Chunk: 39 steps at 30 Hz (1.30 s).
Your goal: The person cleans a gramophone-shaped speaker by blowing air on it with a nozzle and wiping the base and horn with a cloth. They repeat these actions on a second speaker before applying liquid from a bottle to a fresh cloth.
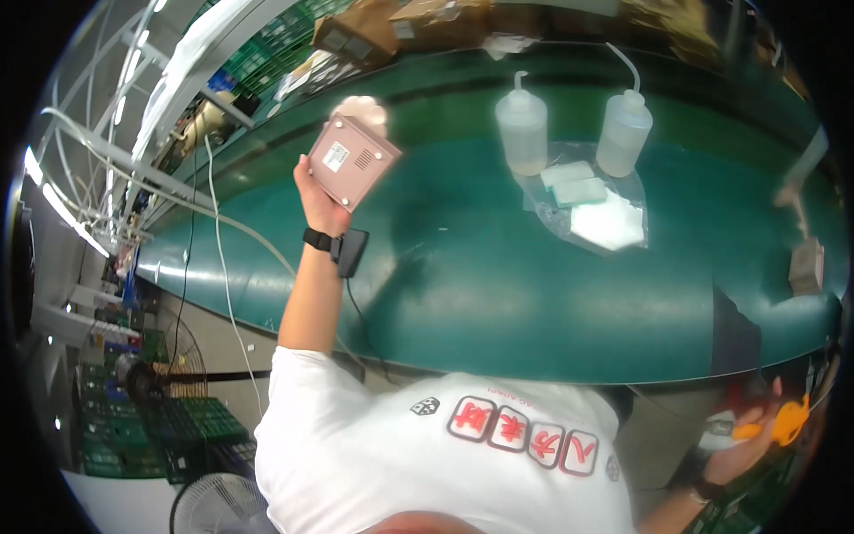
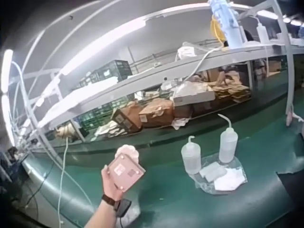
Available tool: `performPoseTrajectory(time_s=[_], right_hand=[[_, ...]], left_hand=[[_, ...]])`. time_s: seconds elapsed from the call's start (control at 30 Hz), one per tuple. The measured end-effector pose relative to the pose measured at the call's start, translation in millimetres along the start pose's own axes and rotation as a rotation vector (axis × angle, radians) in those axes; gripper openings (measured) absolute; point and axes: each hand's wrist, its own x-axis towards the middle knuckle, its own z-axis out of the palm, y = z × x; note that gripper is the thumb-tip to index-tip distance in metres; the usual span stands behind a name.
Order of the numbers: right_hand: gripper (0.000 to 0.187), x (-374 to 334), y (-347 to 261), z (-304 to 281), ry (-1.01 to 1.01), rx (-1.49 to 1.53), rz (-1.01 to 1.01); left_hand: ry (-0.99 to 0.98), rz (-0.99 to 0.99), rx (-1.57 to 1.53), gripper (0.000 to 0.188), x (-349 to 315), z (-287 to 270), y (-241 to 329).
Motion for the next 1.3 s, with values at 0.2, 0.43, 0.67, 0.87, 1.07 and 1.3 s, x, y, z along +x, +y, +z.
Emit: performPoseTrajectory(time_s=[0.2, 0.43, 0.67, 0.87, 1.07, 1.3], right_hand=[[0.047, -16, -34, 132, -0.836, -0.321, -0.008], [0.044, -58, -33, 208, -1.536, -0.821, -0.234], [0.042, -75, -15, 208, -1.691, -0.806, -0.222], [0.048, -87, -10, 215, -1.823, -0.657, -0.242], [0.049, -73, -3, 220, -1.802, -0.557, -0.221], [0.049, -71, 6, 235, -1.675, -0.411, -0.105]], left_hand=[[0.010, 0.112, 0.017, 0.072, -104, 32, -19], [-0.058, 0.261, -0.017, 0.068, -179, 23, -24], [0.145, 0.492, 0.192, 0.066, -217, 1, -23], [0.068, 0.554, 0.268, 0.067, -225, -36, -11], [-0.068, 0.341, -0.103, 0.061, -233, -45, 3], [-0.406, -0.319, -1.110, 0.044, -247, -53, -8]])
